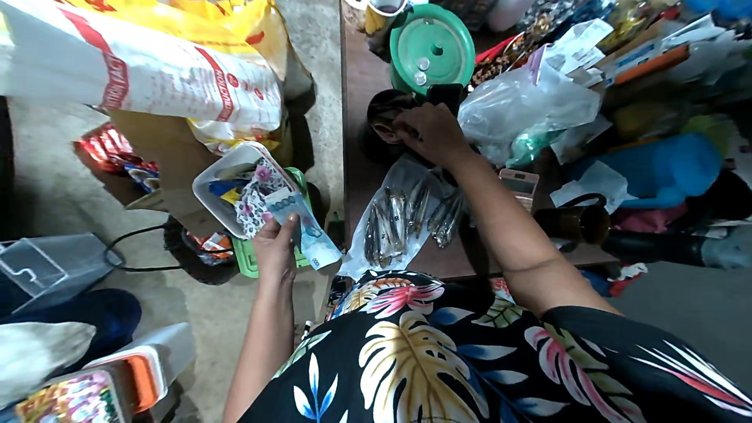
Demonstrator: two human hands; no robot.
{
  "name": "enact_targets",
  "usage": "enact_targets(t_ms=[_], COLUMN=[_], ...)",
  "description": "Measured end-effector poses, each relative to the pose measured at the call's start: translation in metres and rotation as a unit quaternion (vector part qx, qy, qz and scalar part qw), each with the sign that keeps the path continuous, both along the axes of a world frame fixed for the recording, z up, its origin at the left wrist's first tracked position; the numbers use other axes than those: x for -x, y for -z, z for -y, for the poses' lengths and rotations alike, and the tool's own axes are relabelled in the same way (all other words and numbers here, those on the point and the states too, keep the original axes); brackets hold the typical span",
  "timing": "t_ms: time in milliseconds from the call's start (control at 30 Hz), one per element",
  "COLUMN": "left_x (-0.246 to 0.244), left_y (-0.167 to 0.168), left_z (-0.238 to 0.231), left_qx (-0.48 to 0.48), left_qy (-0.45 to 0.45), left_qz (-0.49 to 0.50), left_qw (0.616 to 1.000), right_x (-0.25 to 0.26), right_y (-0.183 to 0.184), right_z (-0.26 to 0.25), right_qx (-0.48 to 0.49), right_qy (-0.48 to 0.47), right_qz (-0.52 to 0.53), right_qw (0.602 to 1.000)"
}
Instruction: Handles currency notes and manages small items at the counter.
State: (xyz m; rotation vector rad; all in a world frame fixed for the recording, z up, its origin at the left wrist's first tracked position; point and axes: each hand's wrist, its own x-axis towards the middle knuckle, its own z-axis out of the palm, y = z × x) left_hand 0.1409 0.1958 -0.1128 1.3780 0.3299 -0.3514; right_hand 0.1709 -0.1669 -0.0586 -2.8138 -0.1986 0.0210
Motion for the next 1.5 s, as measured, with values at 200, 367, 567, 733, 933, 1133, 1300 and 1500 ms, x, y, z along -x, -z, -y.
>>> enact_targets(t_ms=[200, 367, 567, 733, 933, 1133, 1300, 1500], left_x=[0.001, -0.003, -0.011, -0.018, -0.020, -0.009, -0.015, -0.015], left_y=[-0.003, -0.011, -0.014, -0.016, -0.010, -0.013, -0.007, -0.007], left_z=[0.001, 0.011, 0.056, 0.110, 0.147, 0.192, 0.228, 0.256], left_qx=[-0.025, -0.061, -0.130, -0.107, -0.046, -0.069, -0.122, -0.134], left_qy=[0.006, 0.043, 0.194, 0.337, 0.360, 0.395, 0.426, 0.429], left_qz=[-0.001, 0.025, 0.115, 0.173, 0.196, 0.216, 0.202, 0.180], left_qw=[1.000, 0.997, 0.966, 0.919, 0.911, 0.890, 0.873, 0.875], right_x=[-0.021, -0.019, 0.018, 0.064, 0.114, 0.158, 0.188, 0.210], right_y=[0.006, -0.012, -0.031, -0.035, -0.027, -0.020, -0.014, -0.012], right_z=[-0.021, -0.025, -0.010, 0.009, 0.026, 0.044, 0.056, 0.056], right_qx=[0.031, 0.006, -0.190, -0.294, -0.429, -0.490, -0.543, -0.626], right_qy=[0.038, 0.122, 0.249, 0.340, 0.419, 0.477, 0.501, 0.522], right_qz=[0.040, 0.053, 0.119, 0.190, 0.225, 0.252, 0.270, 0.245], right_qw=[0.998, 0.991, 0.942, 0.873, 0.767, 0.685, 0.617, 0.525])
